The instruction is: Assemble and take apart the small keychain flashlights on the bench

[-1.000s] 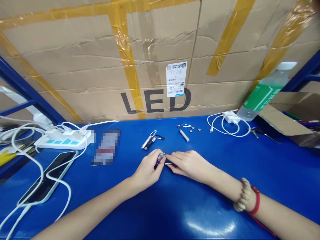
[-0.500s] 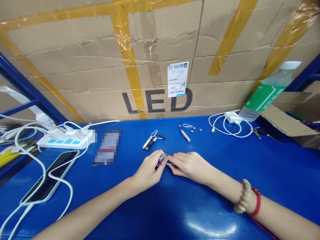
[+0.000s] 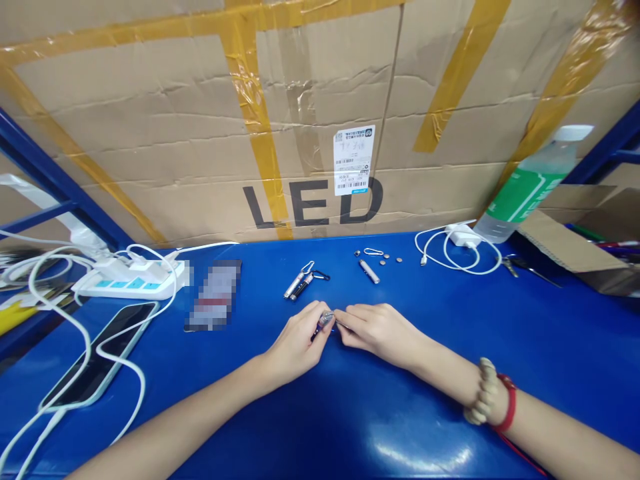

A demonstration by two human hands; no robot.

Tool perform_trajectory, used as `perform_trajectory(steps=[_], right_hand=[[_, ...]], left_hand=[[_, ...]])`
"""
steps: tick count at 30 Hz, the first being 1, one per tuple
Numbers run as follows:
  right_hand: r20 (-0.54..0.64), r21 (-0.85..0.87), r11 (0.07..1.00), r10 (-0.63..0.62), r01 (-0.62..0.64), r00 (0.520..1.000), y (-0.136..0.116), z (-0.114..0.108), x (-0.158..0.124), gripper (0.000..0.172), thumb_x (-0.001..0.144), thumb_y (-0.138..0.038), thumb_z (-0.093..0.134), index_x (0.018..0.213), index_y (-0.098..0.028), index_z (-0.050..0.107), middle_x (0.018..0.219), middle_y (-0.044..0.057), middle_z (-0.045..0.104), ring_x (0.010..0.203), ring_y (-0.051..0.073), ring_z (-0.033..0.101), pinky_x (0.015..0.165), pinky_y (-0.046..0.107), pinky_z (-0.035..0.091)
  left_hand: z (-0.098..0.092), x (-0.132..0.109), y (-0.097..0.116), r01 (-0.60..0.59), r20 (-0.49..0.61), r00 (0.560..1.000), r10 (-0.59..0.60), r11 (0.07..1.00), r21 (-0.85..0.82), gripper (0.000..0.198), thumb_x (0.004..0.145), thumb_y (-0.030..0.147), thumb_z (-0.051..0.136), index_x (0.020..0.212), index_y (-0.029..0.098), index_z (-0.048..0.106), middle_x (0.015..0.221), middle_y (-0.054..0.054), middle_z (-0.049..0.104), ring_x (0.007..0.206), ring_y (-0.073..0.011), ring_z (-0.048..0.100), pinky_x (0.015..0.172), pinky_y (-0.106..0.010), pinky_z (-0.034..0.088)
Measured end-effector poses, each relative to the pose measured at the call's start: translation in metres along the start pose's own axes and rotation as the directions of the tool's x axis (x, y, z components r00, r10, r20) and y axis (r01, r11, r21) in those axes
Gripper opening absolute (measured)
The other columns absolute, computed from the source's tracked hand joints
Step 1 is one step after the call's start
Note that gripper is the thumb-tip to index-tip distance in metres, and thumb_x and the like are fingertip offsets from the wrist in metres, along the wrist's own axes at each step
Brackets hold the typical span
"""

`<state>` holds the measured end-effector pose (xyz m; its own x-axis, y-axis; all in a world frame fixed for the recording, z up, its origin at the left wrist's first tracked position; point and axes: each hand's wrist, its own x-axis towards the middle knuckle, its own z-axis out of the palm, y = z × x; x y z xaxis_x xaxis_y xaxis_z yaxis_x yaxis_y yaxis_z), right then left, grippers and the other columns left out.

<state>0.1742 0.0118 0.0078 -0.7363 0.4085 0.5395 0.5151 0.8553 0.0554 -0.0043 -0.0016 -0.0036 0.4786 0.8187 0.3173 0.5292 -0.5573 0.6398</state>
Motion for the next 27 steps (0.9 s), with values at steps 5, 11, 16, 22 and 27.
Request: perform_trajectory(steps=[5,11,16,22,27], right_hand=[[-0.027,0.073,0.997,0.027,-0.025,0.999,0.004,-0.001,0.0,0.03,0.092,-0.021,0.033,0.085,-0.012,0.061,0.061,0.002,0.058,0.053,0.011,0.054,0.049,0.022,0.038],[-0.192,0.249,0.946,0.256,-0.206,0.947,0.018,0.002,-0.008,0.027,0.091,-0.028,0.039,0.098,-0.014,0.062,0.068,0.003,0.06,0.058,0.011,0.054,0.056,0.022,0.045],[-0.228,0.305,0.933,0.268,-0.193,0.936,0.012,0.001,-0.007,0.026,0.09,-0.024,0.042,0.104,-0.012,0.06,0.073,0.005,0.062,0.063,0.011,0.055,0.059,0.023,0.048],[-0.172,0.378,0.91,0.247,-0.168,0.954,0.001,-0.001,-0.004,0.029,0.092,-0.026,0.038,0.107,-0.012,0.058,0.077,0.006,0.062,0.065,0.012,0.056,0.059,0.023,0.048],[-0.11,0.407,0.892,0.261,-0.196,0.959,0.0,-0.003,-0.004,0.031,0.093,-0.028,0.036,0.106,-0.013,0.059,0.079,0.006,0.064,0.066,0.012,0.057,0.061,0.024,0.05]], left_hand=[[0.0,0.001,0.002,0.089,-0.007,0.996,-0.09,0.993,-0.079,0.022,0.09,0.029,0.032,0.07,0.02,0.031,0.065,0.004,0.039,0.058,-0.0095,0.038,0.057,-0.022,0.033],[-0.006,0.001,0.008,0.161,0.076,0.985,-0.153,0.98,-0.113,0.019,0.089,0.034,0.034,0.076,0.021,0.033,0.065,0.005,0.04,0.055,-0.0096,0.036,0.056,-0.023,0.033],[-0.01,-0.002,0.013,0.158,0.19,0.972,-0.139,0.984,-0.086,0.022,0.093,0.033,0.022,0.079,0.02,0.035,0.057,0.006,0.038,0.048,-0.0099,0.035,0.052,-0.024,0.031],[-0.008,-0.001,0.015,0.089,0.198,0.975,-0.101,0.994,0.067,0.021,0.092,0.03,0.025,0.096,0.02,0.042,0.057,0.005,0.042,0.046,-0.0105,0.037,0.048,-0.022,0.027],[-0.007,-0.002,0.013,0.065,0.176,0.981,-0.082,0.993,0.097,0.023,0.091,0.029,0.026,0.106,0.02,0.041,0.055,0.005,0.043,0.043,-0.0109,0.039,0.047,-0.022,0.027]])
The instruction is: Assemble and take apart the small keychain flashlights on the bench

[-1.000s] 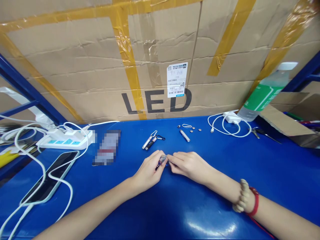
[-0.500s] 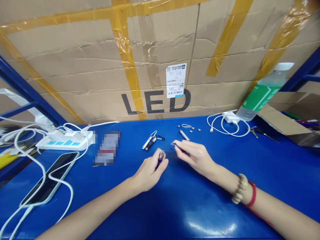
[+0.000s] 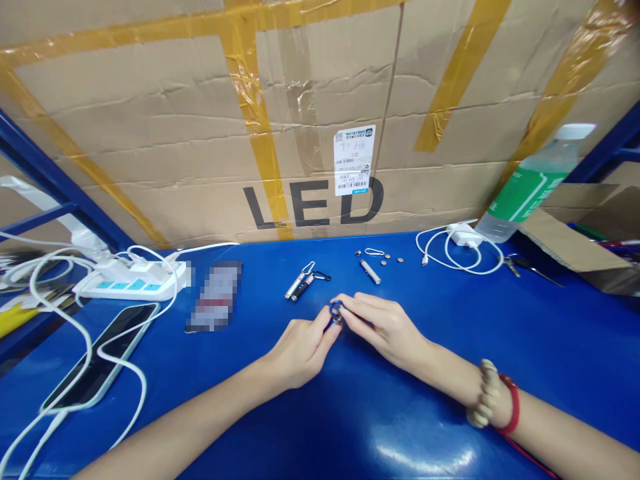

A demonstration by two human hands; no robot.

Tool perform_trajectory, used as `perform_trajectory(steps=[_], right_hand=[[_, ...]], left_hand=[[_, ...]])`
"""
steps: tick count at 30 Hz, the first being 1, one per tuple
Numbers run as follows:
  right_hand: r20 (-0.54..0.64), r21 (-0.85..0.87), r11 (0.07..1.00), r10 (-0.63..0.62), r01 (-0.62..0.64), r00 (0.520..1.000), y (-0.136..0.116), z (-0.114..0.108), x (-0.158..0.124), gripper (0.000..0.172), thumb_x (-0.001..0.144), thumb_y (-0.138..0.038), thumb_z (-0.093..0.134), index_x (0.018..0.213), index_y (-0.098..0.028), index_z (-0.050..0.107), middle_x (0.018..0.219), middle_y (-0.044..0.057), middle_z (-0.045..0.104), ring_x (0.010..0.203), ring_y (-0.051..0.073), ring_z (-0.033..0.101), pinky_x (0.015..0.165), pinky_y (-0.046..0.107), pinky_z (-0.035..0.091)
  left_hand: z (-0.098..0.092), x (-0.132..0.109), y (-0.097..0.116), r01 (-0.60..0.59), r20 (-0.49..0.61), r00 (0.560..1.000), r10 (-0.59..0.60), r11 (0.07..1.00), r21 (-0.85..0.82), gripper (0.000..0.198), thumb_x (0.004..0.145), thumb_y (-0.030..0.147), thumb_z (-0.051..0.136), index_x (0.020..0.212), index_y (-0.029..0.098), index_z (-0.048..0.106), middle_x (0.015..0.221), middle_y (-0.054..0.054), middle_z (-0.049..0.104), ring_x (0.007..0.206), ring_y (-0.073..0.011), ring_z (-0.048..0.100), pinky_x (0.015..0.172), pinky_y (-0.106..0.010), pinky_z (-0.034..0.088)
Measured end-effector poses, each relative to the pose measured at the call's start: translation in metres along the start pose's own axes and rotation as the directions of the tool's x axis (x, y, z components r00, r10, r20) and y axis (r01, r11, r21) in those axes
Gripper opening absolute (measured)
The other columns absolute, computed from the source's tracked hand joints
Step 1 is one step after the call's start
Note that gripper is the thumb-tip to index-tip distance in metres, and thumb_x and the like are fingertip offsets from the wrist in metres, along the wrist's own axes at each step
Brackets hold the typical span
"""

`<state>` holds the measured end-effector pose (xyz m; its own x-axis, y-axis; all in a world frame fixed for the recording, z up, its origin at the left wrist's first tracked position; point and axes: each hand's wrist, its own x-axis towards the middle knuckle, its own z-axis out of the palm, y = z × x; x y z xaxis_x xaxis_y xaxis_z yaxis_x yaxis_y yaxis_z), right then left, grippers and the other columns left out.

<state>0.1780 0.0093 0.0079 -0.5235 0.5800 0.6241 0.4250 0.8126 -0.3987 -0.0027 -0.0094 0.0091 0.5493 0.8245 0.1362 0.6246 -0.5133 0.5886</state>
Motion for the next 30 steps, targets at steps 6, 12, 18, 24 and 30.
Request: perform_trajectory(steps=[6,12,18,24,30], right_hand=[[0.041,0.013,0.998,0.067,-0.068,0.997,0.001,0.002,-0.001,0.032,0.093,-0.03,0.035,0.113,-0.017,0.056,0.093,0.007,0.065,0.083,0.015,0.062,0.075,0.026,0.051],[0.111,-0.125,0.987,0.111,-0.097,0.988,0.008,0.0,0.001,0.039,0.094,-0.031,0.032,0.127,-0.017,0.045,0.099,0.008,0.063,0.091,0.017,0.061,0.073,0.027,0.051],[0.163,-0.225,0.956,0.227,-0.188,0.96,0.012,-0.002,0.004,0.035,0.093,-0.028,0.035,0.125,-0.023,0.047,0.091,0.003,0.062,0.075,0.012,0.062,0.059,0.02,0.047],[0.19,-0.292,0.918,0.33,-0.268,0.925,0.015,-0.004,0.004,0.028,0.091,-0.028,0.037,0.112,-0.025,0.056,0.095,0.001,0.062,0.073,0.011,0.062,0.056,0.02,0.044],[0.07,-0.444,0.85,0.349,-0.284,0.935,0.021,-0.008,0.004,0.03,0.087,-0.029,0.042,0.113,-0.023,0.055,0.104,0.005,0.059,0.095,0.018,0.058,0.057,0.023,0.046]], left_hand=[[0.003,0.001,-0.002,0.134,-0.072,0.987,-0.141,0.986,-0.095,0.019,0.092,0.032,0.026,0.095,0.021,0.042,0.059,0.004,0.049,0.048,-0.0124,0.048,0.049,-0.021,0.032],[0.007,0.005,-0.006,0.101,-0.288,0.948,-0.133,0.987,-0.123,0.014,0.089,0.028,0.039,0.102,0.023,0.04,0.092,-0.002,0.058,0.082,-0.0149,0.058,0.072,-0.026,0.043],[0.009,0.008,-0.015,0.076,-0.345,0.936,-0.076,0.997,-0.013,0.008,0.085,0.014,0.039,0.091,0.02,0.04,0.089,-0.003,0.05,0.077,-0.0131,0.051,0.071,-0.026,0.043],[0.008,0.008,-0.012,0.069,-0.297,0.953,-0.054,0.997,0.04,0.007,0.082,0.014,0.041,0.084,0.02,0.041,0.086,-0.001,0.047,0.069,-0.0126,0.047,0.065,-0.026,0.041],[0.007,0.007,-0.006,0.148,-0.323,0.941,-0.102,0.981,0.122,0.021,0.07,0.01,0.049,0.087,0.021,0.041,0.089,-0.003,0.049,0.083,-0.0185,0.049,0.074,-0.032,0.042]])
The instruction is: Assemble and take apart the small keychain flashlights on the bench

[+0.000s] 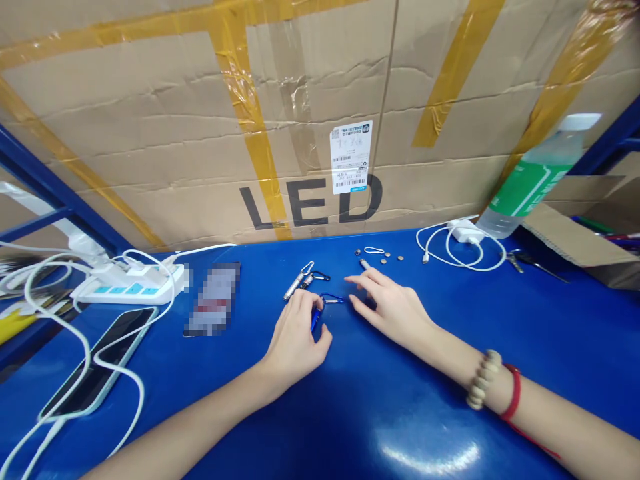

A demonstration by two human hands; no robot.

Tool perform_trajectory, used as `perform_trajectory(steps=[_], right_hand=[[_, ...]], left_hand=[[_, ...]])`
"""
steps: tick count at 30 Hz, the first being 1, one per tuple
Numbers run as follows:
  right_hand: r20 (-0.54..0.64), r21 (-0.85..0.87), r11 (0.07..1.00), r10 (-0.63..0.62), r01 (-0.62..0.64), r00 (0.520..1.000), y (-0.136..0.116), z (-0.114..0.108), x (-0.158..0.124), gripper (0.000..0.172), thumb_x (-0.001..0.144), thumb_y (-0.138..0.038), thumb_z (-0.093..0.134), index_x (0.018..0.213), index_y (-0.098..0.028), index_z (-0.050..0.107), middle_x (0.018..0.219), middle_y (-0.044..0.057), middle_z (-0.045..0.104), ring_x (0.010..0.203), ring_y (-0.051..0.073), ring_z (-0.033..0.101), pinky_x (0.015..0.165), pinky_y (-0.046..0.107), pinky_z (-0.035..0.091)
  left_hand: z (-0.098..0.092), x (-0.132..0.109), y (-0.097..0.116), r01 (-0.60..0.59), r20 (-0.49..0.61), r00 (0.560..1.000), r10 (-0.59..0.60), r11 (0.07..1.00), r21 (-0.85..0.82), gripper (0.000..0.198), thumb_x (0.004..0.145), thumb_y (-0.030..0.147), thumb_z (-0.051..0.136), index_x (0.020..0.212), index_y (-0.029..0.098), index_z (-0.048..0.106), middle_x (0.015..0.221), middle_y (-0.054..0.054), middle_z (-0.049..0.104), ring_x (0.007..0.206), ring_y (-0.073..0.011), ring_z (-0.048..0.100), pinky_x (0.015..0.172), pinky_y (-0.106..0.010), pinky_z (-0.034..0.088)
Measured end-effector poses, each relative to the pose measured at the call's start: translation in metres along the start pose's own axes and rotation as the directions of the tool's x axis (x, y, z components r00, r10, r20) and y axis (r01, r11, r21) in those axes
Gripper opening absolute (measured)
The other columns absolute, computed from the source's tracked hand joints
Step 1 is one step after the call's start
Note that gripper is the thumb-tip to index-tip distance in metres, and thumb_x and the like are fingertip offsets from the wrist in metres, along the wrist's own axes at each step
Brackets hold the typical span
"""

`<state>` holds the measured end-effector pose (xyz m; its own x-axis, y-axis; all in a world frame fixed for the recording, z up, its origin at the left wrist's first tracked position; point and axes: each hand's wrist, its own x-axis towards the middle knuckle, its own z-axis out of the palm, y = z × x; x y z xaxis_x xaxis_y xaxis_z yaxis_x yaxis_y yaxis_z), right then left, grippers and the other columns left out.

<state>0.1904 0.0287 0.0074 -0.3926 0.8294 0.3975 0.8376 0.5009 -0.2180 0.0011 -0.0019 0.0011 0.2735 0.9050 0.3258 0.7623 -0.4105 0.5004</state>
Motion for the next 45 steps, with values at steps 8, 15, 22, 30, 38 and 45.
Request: perform_trajectory(steps=[8,15,22,30,38,45], right_hand=[[-0.025,-0.296,0.949,0.103,-0.106,0.994,0.008,0.005,0.001,0.04,0.085,-0.037,0.045,0.118,-0.017,0.055,0.118,0.015,0.053,0.105,0.029,0.049,0.082,0.039,0.043],[0.085,-0.26,0.963,0.091,-0.066,0.992,0.009,0.007,0.001,0.033,0.088,-0.031,0.043,0.109,-0.013,0.061,0.106,0.012,0.061,0.098,0.025,0.055,0.081,0.038,0.042],[0.0,-0.04,0.996,-0.084,0.084,0.996,0.009,0.004,0.0,0.022,0.087,-0.016,0.045,0.096,-0.023,0.064,0.095,0.002,0.065,0.084,0.016,0.059,0.069,0.027,0.044],[-0.162,0.193,0.971,-0.11,0.141,0.981,0.001,-0.001,0.0,0.017,0.087,-0.03,0.049,0.097,-0.024,0.062,0.091,0.0,0.067,0.08,0.011,0.061,0.061,0.019,0.045],[-0.172,0.227,0.971,-0.039,0.078,0.984,0.001,0.0,-0.001,0.018,0.084,-0.032,0.051,0.093,-0.024,0.064,0.075,-0.003,0.063,0.059,0.006,0.056,0.051,0.017,0.039],[-0.189,0.276,0.944,-0.132,0.181,0.973,0.0,-0.002,-0.003,0.021,0.087,-0.032,0.047,0.097,-0.022,0.063,0.076,-0.001,0.062,0.059,0.007,0.055,0.054,0.017,0.042]], left_hand=[[-0.003,0.001,-0.005,-0.075,0.061,0.996,0.063,0.972,0.222,0.021,0.074,0.0,0.034,0.071,0.019,0.042,0.076,-0.002,0.051,0.078,-0.019,0.046,0.069,-0.033,0.037],[-0.001,-0.002,-0.001,-0.054,0.029,0.998,0.05,0.988,0.146,0.02,0.081,0.013,0.044,0.099,0.021,0.047,0.102,-0.004,0.054,0.096,-0.0211,0.047,0.082,-0.037,0.037],[-0.003,-0.001,0.001,-0.043,0.036,0.999,0.04,0.997,0.069,0.012,0.083,0.018,0.045,0.094,0.021,0.05,0.097,-0.003,0.054,0.093,-0.0198,0.047,0.081,-0.036,0.037],[-0.002,-0.001,0.0,-0.038,0.06,0.998,0.033,0.996,0.08,0.011,0.087,0.025,0.044,0.083,0.021,0.053,0.09,-0.002,0.055,0.087,-0.0186,0.048,0.077,-0.035,0.037],[0.0,-0.001,-0.002,-0.049,0.072,0.997,0.04,0.991,0.123,0.018,0.082,0.019,0.047,0.099,0.022,0.052,0.104,-0.004,0.054,0.098,-0.0216,0.046,0.083,-0.038,0.038],[-0.001,-0.002,-0.001,-0.07,0.006,0.998,0.069,0.997,0.02,0.021,0.083,0.018,0.047,0.104,0.021,0.047,0.106,-0.005,0.053,0.1,-0.0214,0.046,0.087,-0.039,0.038]])
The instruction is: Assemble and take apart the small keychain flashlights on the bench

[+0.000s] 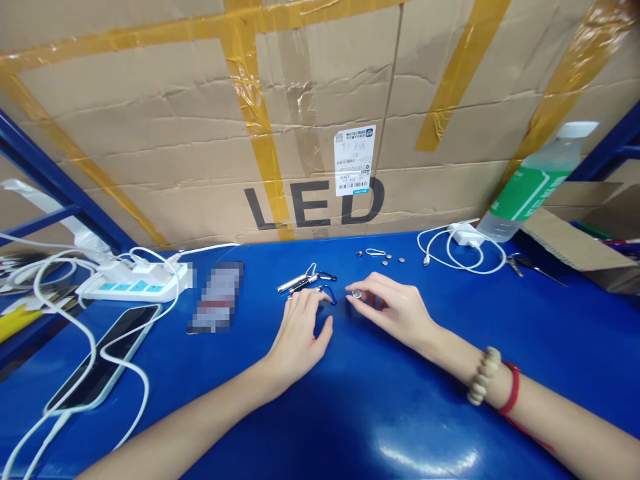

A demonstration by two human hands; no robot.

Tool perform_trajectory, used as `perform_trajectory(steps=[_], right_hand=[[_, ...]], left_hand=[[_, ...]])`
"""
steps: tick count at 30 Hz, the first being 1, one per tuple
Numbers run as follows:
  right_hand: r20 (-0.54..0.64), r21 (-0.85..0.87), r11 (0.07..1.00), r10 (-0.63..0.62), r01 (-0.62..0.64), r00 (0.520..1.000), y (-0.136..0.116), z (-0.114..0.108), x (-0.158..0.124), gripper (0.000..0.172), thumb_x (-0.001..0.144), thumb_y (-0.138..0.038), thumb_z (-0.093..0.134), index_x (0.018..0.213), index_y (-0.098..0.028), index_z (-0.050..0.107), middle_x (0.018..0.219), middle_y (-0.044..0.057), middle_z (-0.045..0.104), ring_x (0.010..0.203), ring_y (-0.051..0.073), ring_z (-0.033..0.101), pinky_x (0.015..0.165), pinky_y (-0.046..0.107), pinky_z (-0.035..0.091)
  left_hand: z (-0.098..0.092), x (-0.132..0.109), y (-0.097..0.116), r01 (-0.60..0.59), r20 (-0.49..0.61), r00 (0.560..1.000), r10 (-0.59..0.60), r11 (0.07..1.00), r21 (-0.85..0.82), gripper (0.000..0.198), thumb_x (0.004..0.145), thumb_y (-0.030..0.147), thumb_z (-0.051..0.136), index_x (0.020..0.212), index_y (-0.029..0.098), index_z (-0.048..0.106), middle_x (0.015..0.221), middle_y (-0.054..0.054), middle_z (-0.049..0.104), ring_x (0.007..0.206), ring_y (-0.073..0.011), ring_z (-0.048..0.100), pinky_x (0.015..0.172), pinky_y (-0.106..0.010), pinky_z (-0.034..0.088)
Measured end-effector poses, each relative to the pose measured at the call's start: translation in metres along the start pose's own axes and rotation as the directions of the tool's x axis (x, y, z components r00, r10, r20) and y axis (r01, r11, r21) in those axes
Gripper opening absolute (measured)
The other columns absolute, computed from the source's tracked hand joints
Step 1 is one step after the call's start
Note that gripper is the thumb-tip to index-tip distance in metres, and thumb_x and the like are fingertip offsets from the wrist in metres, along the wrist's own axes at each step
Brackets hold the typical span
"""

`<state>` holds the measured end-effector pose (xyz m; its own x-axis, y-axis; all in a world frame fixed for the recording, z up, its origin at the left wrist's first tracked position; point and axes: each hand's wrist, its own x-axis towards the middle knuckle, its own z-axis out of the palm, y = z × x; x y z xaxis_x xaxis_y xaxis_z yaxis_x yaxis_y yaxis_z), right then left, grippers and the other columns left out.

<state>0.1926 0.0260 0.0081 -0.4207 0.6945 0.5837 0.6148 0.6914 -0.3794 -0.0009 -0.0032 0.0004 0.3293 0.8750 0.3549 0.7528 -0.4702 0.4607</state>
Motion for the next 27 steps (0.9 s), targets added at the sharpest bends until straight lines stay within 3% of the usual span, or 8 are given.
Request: perform_trajectory(steps=[5,8,13,16,20,27], right_hand=[[0.037,0.024,0.961,-0.275,0.275,0.961,-0.005,-0.002,-0.002,0.023,0.089,-0.028,0.046,0.105,-0.02,0.06,0.086,0.002,0.064,0.068,0.007,0.059,0.056,0.017,0.043],[0.063,0.022,0.953,-0.302,0.301,0.951,-0.009,-0.003,-0.002,0.023,0.09,-0.026,0.044,0.107,-0.02,0.058,0.088,0.003,0.064,0.072,0.008,0.061,0.057,0.017,0.044],[0.203,0.089,0.98,-0.195,0.181,0.96,-0.011,-0.003,0.001,0.024,0.092,-0.028,0.039,0.106,-0.019,0.056,0.093,0.002,0.065,0.079,0.009,0.062,0.066,0.018,0.047],[0.274,0.011,0.997,-0.078,0.078,0.959,-0.01,-0.002,0.002,0.03,0.09,-0.036,0.041,0.113,-0.02,0.053,0.097,0.003,0.065,0.081,0.011,0.062,0.067,0.021,0.047],[0.255,-0.109,0.992,0.086,-0.06,0.963,0.0,-0.004,0.006,0.035,0.088,-0.046,0.041,0.109,-0.022,0.056,0.099,0.004,0.063,0.083,0.015,0.061,0.064,0.023,0.047],[0.168,-0.288,0.935,0.261,-0.206,0.951,0.034,0.0,0.009,0.03,0.085,-0.037,0.046,0.109,-0.023,0.057,0.113,0.004,0.058,0.079,0.014,0.06,0.06,0.025,0.048]], left_hand=[[-0.001,0.0,-0.001,-0.049,0.008,0.999,0.049,0.997,-0.059,0.021,0.087,0.026,0.046,0.107,0.021,0.045,0.101,-0.005,0.054,0.095,-0.02,0.048,0.084,-0.037,0.039],[-0.004,0.001,0.002,-0.127,0.082,0.988,0.133,0.989,-0.079,0.013,0.088,0.027,0.044,0.096,0.02,0.05,0.094,-0.004,0.055,0.09,-0.0181,0.05,0.081,-0.033,0.041],[-0.005,0.002,0.003,-0.162,0.091,0.982,0.167,0.985,-0.068,0.014,0.09,0.027,0.041,0.091,0.018,0.052,0.088,-0.005,0.054,0.084,-0.0168,0.051,0.077,-0.031,0.041],[-0.003,0.003,0.002,-0.14,0.076,0.986,0.146,0.987,-0.084,0.014,0.09,0.026,0.041,0.085,0.018,0.052,0.084,-0.003,0.055,0.079,-0.0151,0.052,0.073,-0.029,0.041],[-0.003,0.003,0.003,-0.116,0.079,0.989,0.123,0.989,-0.092,0.016,0.087,0.025,0.043,0.074,0.018,0.05,0.072,0.0,0.054,0.07,-0.014,0.05,0.067,-0.027,0.04],[-0.002,0.001,0.006,-0.182,0.107,0.977,0.183,0.983,-0.015,0.019,0.083,0.022,0.043,0.065,0.018,0.048,0.065,0.0,0.052,0.064,-0.0135,0.046,0.064,-0.028,0.038]])
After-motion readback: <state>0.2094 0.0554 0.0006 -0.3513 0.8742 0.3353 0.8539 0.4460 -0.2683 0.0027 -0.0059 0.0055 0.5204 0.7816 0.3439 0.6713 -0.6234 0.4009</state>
